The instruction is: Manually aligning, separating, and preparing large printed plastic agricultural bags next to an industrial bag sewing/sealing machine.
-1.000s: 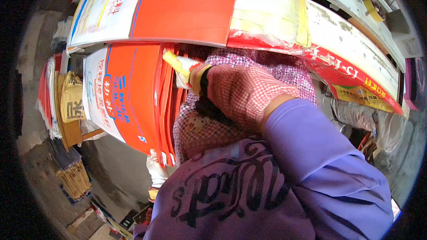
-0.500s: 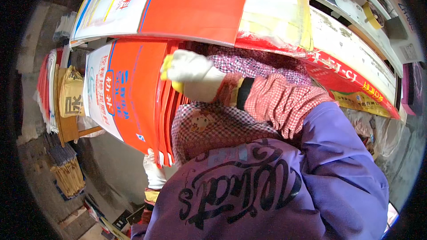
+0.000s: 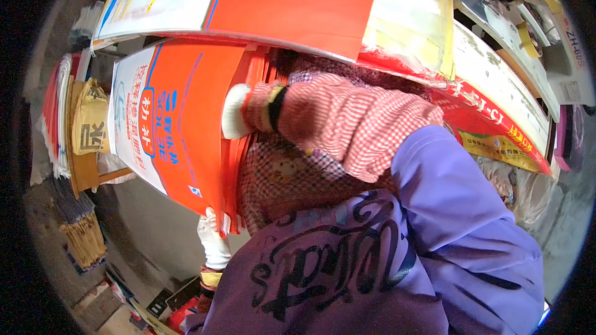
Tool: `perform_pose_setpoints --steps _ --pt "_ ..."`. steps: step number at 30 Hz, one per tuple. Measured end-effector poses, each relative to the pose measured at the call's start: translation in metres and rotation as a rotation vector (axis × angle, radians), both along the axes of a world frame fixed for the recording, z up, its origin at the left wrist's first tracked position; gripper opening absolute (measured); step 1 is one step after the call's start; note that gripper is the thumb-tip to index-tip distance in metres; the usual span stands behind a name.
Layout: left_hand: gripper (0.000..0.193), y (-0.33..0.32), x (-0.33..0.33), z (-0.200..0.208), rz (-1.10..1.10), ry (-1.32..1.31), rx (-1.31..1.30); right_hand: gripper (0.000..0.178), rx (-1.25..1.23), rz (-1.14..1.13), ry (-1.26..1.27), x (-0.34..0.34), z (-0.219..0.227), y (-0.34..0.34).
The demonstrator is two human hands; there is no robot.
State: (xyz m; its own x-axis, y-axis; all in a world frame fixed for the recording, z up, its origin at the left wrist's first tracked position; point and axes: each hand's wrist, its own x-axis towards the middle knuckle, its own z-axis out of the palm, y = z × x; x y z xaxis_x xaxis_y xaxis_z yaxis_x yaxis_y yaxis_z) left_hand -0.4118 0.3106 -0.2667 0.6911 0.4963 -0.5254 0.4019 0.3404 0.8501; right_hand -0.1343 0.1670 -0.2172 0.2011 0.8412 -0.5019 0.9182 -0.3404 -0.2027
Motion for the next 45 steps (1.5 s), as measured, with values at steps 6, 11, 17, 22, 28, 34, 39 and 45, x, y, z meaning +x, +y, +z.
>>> perform_pose_setpoints --steps 6,11,17,22,28,34,39,45 --pt "0.023 -0.009 0.007 0.016 -0.093 0.063 0.208 0.018 -0.069 -0.019 -0.074 0.005 -0.025 0.043" --pt "0.024 -0.004 0.007 0.015 -0.075 0.08 0.227 0.011 -0.019 -0.066 -0.095 0.007 -0.036 0.05" --pt "0.023 0.014 -0.019 -0.013 -0.017 0.084 0.145 0.004 0.632 -0.337 -0.125 -0.01 -0.021 -0.014" --pt "0.023 0.003 -0.003 0.003 -0.07 0.087 0.241 0.03 0.967 -0.88 0.37 0.004 -0.037 -0.07" --pt "0.023 -0.009 0.008 0.017 -0.078 0.026 0.208 0.046 0.583 -1.281 0.833 0.028 -0.021 -0.034" --pt "0.026 -0.013 0.009 0.023 -0.165 0.002 0.388 0.035 0.561 -1.126 0.525 0.033 -0.039 -0.039" --pt "0.02 -0.003 0.006 0.018 -0.083 0.026 0.088 0.034 0.702 -0.829 0.925 0.037 -0.096 -0.013" --pt "0.021 -0.009 0.007 0.022 -0.155 0.329 0.507 0.048 0.436 -1.48 1.819 0.017 -0.02 -0.036"
